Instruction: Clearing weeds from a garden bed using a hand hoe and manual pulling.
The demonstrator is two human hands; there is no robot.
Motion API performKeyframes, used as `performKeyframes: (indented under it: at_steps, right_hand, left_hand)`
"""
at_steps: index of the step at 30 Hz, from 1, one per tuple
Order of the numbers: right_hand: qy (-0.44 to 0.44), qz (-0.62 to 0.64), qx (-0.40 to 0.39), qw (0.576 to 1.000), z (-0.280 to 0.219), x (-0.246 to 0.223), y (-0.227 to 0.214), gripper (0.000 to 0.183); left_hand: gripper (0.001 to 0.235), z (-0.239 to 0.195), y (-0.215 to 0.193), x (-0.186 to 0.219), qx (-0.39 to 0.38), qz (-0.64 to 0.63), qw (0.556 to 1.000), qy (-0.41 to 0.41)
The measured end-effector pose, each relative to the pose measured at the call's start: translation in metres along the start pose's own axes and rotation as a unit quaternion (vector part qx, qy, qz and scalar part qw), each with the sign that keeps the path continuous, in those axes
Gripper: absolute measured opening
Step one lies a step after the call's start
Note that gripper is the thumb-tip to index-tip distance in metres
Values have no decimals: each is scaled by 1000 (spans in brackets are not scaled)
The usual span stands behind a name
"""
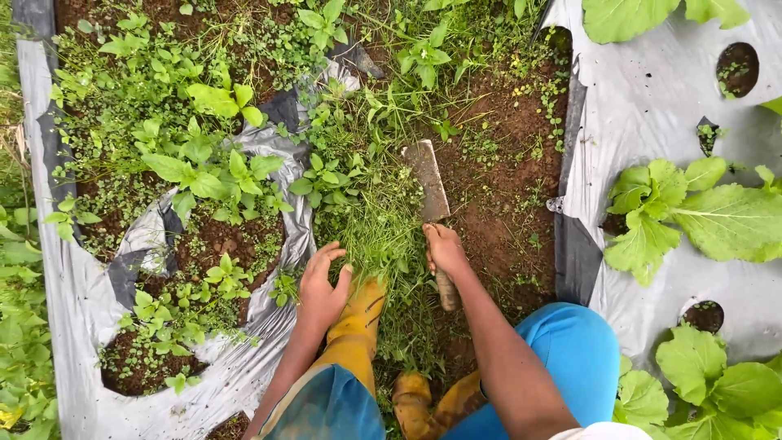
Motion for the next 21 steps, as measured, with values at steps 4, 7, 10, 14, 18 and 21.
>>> performKeyframes:
  at_steps: [4,7,10,14,18,21]
  right_hand:
    - [-11,22,55,998,5,-8,-7,36]
    - [-7,-41,-17,999,12,2,-4,45]
    - [4,-48,-23,999,1,-26,-11,38]
    - [-20,-56,-6,998,9,-19,0,39]
    - [-41,-87,-55,994,6,-29,-17,37]
    - [-11,-15,27,999,8,-10,-18,34]
  left_hand:
    - [36,-1,-5,-2,18,92,996,0]
    - [45,5,-2,7,-16,159,987,-5]
    - [65,13,10,6,-82,196,976,-37]
    - [72,0,27,-14,-211,211,944,-142]
    - [72,-5,24,-7,-209,162,947,-184]
    - [71,5,21,20,-192,97,956,-197]
Point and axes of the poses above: each hand's wrist, its own z-axis towards the middle knuckle, its own y-axis out of the palm, x = y × z, the point moved 8 cm from there along z, towards the middle knuckle, and after that the axes turned 10 degrees about -y, right-handed, at the moved point
